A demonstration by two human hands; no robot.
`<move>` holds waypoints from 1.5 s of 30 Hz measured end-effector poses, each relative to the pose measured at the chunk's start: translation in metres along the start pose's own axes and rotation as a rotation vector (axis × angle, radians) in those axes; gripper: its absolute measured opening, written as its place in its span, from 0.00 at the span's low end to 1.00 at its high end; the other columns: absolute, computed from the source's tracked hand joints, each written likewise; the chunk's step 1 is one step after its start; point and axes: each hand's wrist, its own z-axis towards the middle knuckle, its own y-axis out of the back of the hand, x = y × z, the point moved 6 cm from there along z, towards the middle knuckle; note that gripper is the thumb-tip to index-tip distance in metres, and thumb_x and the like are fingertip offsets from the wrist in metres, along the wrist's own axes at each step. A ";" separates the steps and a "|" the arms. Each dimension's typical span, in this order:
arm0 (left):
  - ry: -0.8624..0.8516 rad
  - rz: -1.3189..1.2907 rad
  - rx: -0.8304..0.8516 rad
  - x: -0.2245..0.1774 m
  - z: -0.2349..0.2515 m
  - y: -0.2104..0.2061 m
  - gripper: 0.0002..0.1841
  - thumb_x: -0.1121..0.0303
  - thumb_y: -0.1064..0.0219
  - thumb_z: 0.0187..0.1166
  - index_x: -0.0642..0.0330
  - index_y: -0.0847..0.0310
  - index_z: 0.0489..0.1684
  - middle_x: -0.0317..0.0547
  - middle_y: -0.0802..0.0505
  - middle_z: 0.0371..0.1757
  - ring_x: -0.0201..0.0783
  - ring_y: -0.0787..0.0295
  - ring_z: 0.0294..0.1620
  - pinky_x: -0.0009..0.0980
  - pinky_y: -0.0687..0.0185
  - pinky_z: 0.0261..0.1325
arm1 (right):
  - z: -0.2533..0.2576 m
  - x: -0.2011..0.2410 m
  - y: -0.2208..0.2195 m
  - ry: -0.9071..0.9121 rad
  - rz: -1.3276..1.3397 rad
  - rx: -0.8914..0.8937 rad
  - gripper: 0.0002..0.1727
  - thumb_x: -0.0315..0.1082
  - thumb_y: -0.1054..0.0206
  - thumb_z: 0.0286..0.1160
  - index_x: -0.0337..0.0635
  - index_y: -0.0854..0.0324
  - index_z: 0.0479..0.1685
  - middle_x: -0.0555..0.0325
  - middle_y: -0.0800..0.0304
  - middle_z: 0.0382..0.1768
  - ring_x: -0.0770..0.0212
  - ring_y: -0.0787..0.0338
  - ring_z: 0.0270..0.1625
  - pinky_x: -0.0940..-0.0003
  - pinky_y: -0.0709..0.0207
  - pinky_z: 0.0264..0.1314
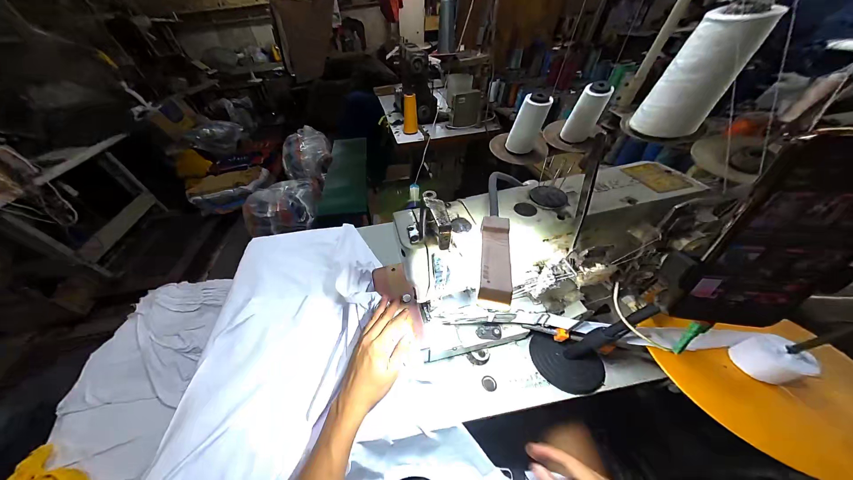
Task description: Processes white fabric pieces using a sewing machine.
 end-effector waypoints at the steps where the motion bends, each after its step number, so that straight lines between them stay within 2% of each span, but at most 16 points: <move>1: 0.013 0.011 -0.003 -0.001 0.002 0.001 0.22 0.58 0.42 0.88 0.59 0.14 0.70 0.50 0.19 0.81 0.48 0.35 0.90 0.44 0.43 0.93 | 0.023 0.022 -0.025 0.109 0.019 -0.041 0.21 0.40 0.30 0.82 0.35 0.15 0.66 0.47 0.08 0.60 0.60 0.07 0.58 0.61 0.14 0.63; 4: 0.087 0.129 -0.006 -0.005 0.007 0.003 0.23 0.52 0.41 0.86 0.57 0.15 0.70 0.48 0.17 0.80 0.45 0.31 0.87 0.48 0.39 0.91 | 0.087 0.070 -0.092 0.252 0.023 -0.080 0.25 0.46 0.21 0.69 0.41 0.12 0.62 0.57 0.04 0.49 0.67 0.05 0.51 0.64 0.10 0.57; 7: 0.148 0.249 -0.112 -0.011 0.018 0.008 0.24 0.46 0.33 0.79 0.57 0.11 0.59 0.53 0.13 0.72 0.50 0.21 0.77 0.52 0.28 0.80 | 0.114 0.097 -0.112 0.172 0.284 0.027 0.16 0.47 0.31 0.80 0.45 0.16 0.30 0.66 0.22 0.18 0.71 0.23 0.22 0.72 0.29 0.25; 10: 0.155 0.278 -0.235 -0.022 0.027 0.018 0.19 0.49 0.28 0.73 0.56 0.10 0.43 0.51 0.11 0.57 0.50 0.16 0.61 0.49 0.24 0.63 | 0.109 0.097 -0.106 -0.028 0.760 0.127 0.13 0.41 0.35 0.84 0.47 0.21 0.29 0.69 0.29 0.14 0.75 0.31 0.14 0.77 0.34 0.18; 13: 0.115 0.201 -0.315 -0.051 0.017 0.027 0.10 0.59 0.30 0.78 0.53 0.08 0.37 0.39 0.07 0.48 0.35 0.12 0.54 0.34 0.17 0.60 | 0.106 0.088 -0.099 -0.131 0.925 0.132 0.11 0.40 0.35 0.84 0.49 0.22 0.31 0.70 0.33 0.10 0.77 0.36 0.10 0.80 0.39 0.14; 15: 0.055 0.162 -0.192 -0.065 0.002 0.017 0.10 0.64 0.34 0.81 0.55 0.05 0.43 0.37 0.04 0.52 0.32 0.10 0.59 0.30 0.14 0.65 | 0.106 0.084 -0.098 -0.122 0.914 0.131 0.11 0.40 0.34 0.84 0.48 0.21 0.31 0.70 0.32 0.11 0.76 0.35 0.11 0.80 0.38 0.14; 18: -0.029 0.308 0.027 -0.064 -0.023 -0.008 0.18 0.58 0.43 0.88 0.53 0.08 0.60 0.38 0.10 0.71 0.40 0.19 0.77 0.40 0.27 0.82 | 0.102 0.077 -0.098 -0.050 0.745 0.169 0.11 0.40 0.32 0.81 0.47 0.20 0.31 0.71 0.29 0.15 0.76 0.31 0.15 0.79 0.36 0.19; 21: 0.033 0.432 0.019 -0.064 -0.036 -0.004 0.20 0.52 0.45 0.89 0.49 0.09 0.62 0.39 0.12 0.74 0.43 0.19 0.77 0.43 0.26 0.79 | 0.087 0.081 -0.095 -0.010 0.558 0.350 0.10 0.38 0.30 0.80 0.40 0.16 0.38 0.67 0.22 0.22 0.76 0.26 0.23 0.77 0.30 0.28; 26: 0.064 0.405 -0.030 -0.073 -0.034 0.001 0.19 0.56 0.44 0.89 0.52 0.10 0.63 0.42 0.13 0.75 0.42 0.18 0.77 0.41 0.26 0.81 | 0.072 0.095 -0.080 0.068 0.569 0.302 0.07 0.34 0.32 0.83 0.40 0.17 0.40 0.68 0.26 0.20 0.77 0.30 0.20 0.79 0.36 0.24; 28: 0.068 0.334 -0.067 -0.076 -0.030 0.002 0.19 0.61 0.44 0.88 0.58 0.10 0.63 0.45 0.12 0.74 0.41 0.17 0.76 0.40 0.27 0.82 | 0.075 0.108 -0.077 0.090 0.619 0.351 0.10 0.31 0.31 0.80 0.37 0.16 0.54 0.66 0.15 0.27 0.78 0.21 0.27 0.80 0.26 0.32; 31: 0.059 0.187 -0.091 -0.080 -0.026 0.003 0.19 0.67 0.46 0.87 0.66 0.12 0.63 0.52 0.13 0.74 0.41 0.19 0.78 0.34 0.25 0.82 | 0.085 0.120 -0.077 0.205 0.635 0.417 0.30 0.26 0.34 0.80 0.29 0.33 0.82 0.56 0.07 0.47 0.77 0.13 0.37 0.78 0.16 0.46; 35: -0.005 0.191 0.000 -0.077 -0.029 0.001 0.20 0.64 0.47 0.90 0.59 0.13 0.69 0.44 0.14 0.77 0.42 0.24 0.83 0.40 0.32 0.88 | 0.089 0.107 -0.076 0.197 0.567 0.258 0.49 0.27 0.32 0.78 0.35 0.61 0.96 0.61 0.11 0.32 0.75 0.23 0.22 0.77 0.21 0.28; 37: -0.014 0.317 0.063 -0.069 -0.033 -0.007 0.21 0.59 0.47 0.90 0.51 0.14 0.72 0.37 0.16 0.79 0.46 0.28 0.86 0.49 0.38 0.90 | 0.081 0.089 -0.075 0.089 0.547 0.178 0.39 0.28 0.29 0.75 0.34 0.39 0.87 0.67 0.20 0.23 0.75 0.28 0.20 0.78 0.30 0.24; 39: 0.005 0.399 0.087 -0.066 -0.033 -0.012 0.21 0.56 0.48 0.90 0.47 0.14 0.73 0.35 0.18 0.82 0.51 0.30 0.87 0.55 0.40 0.90 | 0.070 0.071 -0.079 -0.016 0.510 0.223 0.18 0.32 0.27 0.75 0.35 0.18 0.62 0.70 0.24 0.19 0.77 0.31 0.19 0.78 0.35 0.23; 41: 0.039 0.429 0.085 -0.068 -0.029 -0.016 0.22 0.54 0.49 0.91 0.44 0.13 0.72 0.36 0.18 0.82 0.52 0.30 0.87 0.57 0.40 0.89 | 0.060 0.060 -0.081 -0.076 0.507 0.301 0.08 0.34 0.30 0.80 0.37 0.15 0.43 0.66 0.21 0.21 0.75 0.27 0.20 0.76 0.31 0.25; 45: 0.095 0.460 0.090 -0.072 -0.015 -0.023 0.23 0.51 0.50 0.91 0.44 0.15 0.75 0.39 0.19 0.83 0.56 0.31 0.87 0.61 0.41 0.88 | 0.052 0.059 -0.070 -0.093 0.604 0.200 0.06 0.33 0.35 0.85 0.39 0.19 0.43 0.65 0.20 0.20 0.73 0.23 0.19 0.75 0.25 0.22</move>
